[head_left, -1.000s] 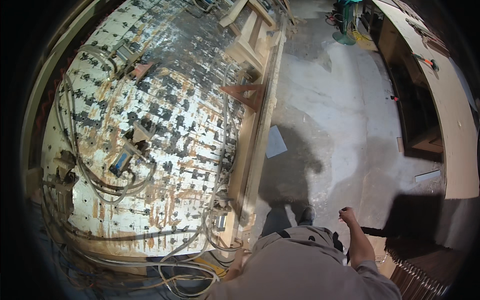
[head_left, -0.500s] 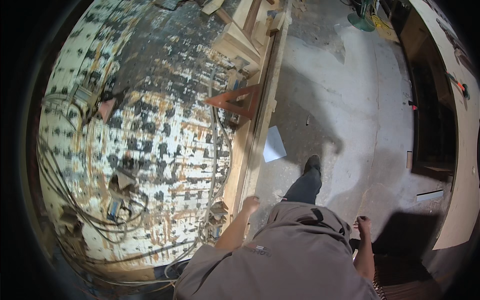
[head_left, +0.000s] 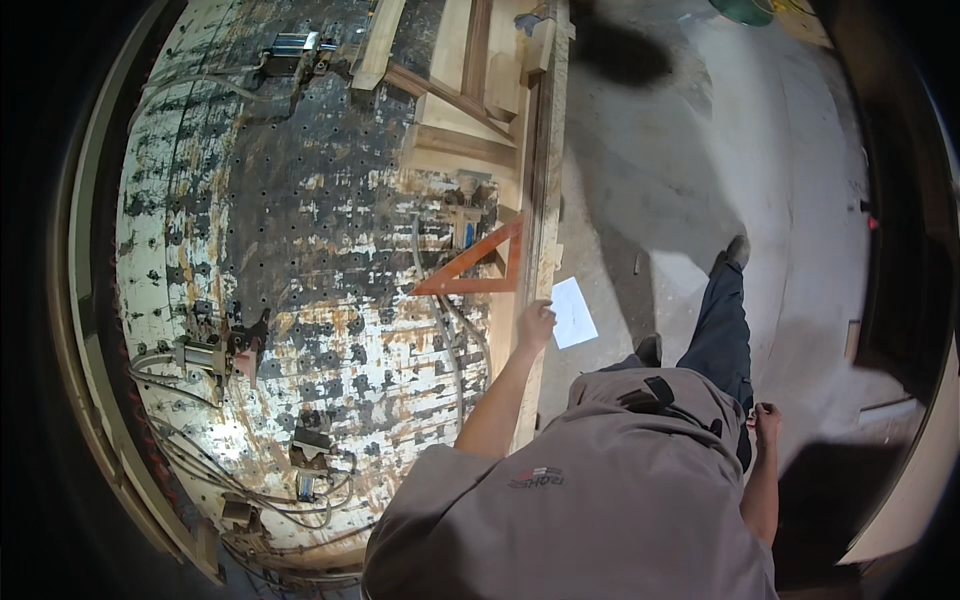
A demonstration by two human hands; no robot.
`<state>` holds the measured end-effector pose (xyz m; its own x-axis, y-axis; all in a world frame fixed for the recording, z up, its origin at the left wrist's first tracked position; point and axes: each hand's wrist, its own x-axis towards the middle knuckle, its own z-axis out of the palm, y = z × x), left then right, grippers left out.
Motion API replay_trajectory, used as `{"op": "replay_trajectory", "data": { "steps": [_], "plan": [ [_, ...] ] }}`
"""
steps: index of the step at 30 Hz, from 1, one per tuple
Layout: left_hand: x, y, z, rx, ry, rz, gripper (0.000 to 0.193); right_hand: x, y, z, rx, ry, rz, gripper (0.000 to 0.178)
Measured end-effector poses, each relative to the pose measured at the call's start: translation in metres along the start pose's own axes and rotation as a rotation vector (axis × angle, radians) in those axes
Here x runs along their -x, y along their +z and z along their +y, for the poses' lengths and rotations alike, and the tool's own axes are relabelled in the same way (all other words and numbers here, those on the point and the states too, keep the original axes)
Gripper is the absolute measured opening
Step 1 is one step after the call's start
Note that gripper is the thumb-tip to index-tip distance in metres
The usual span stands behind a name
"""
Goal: The person applies glue into wood joints using a brush, joins wood pieces together, and hammers them into place to assemble a chair frame.
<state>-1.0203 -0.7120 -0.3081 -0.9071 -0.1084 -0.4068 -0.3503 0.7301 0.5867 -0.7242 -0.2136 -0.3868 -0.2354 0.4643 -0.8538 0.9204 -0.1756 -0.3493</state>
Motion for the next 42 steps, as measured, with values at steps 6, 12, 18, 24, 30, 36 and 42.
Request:
{"op": "replay_trajectory", "data": {
  "steps": [6,12,18,24,30,36,42],
  "plan": [
    [0.01,0.041,-0.008,-0.077,-0.358,0.172,0.027,-0.126,-0.034,-0.095,0.154,-0.077,-0.035,0.032],
    [-0.028,0.085,0.093,0.039,-0.381,0.24,0.028,-0.219,-0.076,-0.263,-0.185,-0.114,-0.161,0.035],
    [-0.174,0.096,0.256,0.018,-0.199,0.215,0.024,-0.242,-0.091,-0.43,-0.207,-0.284,-0.087,0.027],
    [-0.355,0.141,0.304,-0.09,-0.063,0.208,0.027,-0.24,-0.128,-0.496,-0.106,-0.244,0.136,0.027],
    [-0.536,0.165,0.491,-0.033,0.073,0.188,0.027,-0.254,-0.16,-0.512,-0.432,-0.135,0.262,0.027],
    [-0.663,0.266,0.656,-0.02,0.386,-0.048,0.031,-0.274,-0.212,-0.644,-0.207,-0.394,0.614,0.024],
    [-0.611,0.313,0.753,-0.18,0.343,-0.124,0.025,-0.296,-0.315,-0.759,-0.252,-0.569,0.955,0.022]
  ]
}}
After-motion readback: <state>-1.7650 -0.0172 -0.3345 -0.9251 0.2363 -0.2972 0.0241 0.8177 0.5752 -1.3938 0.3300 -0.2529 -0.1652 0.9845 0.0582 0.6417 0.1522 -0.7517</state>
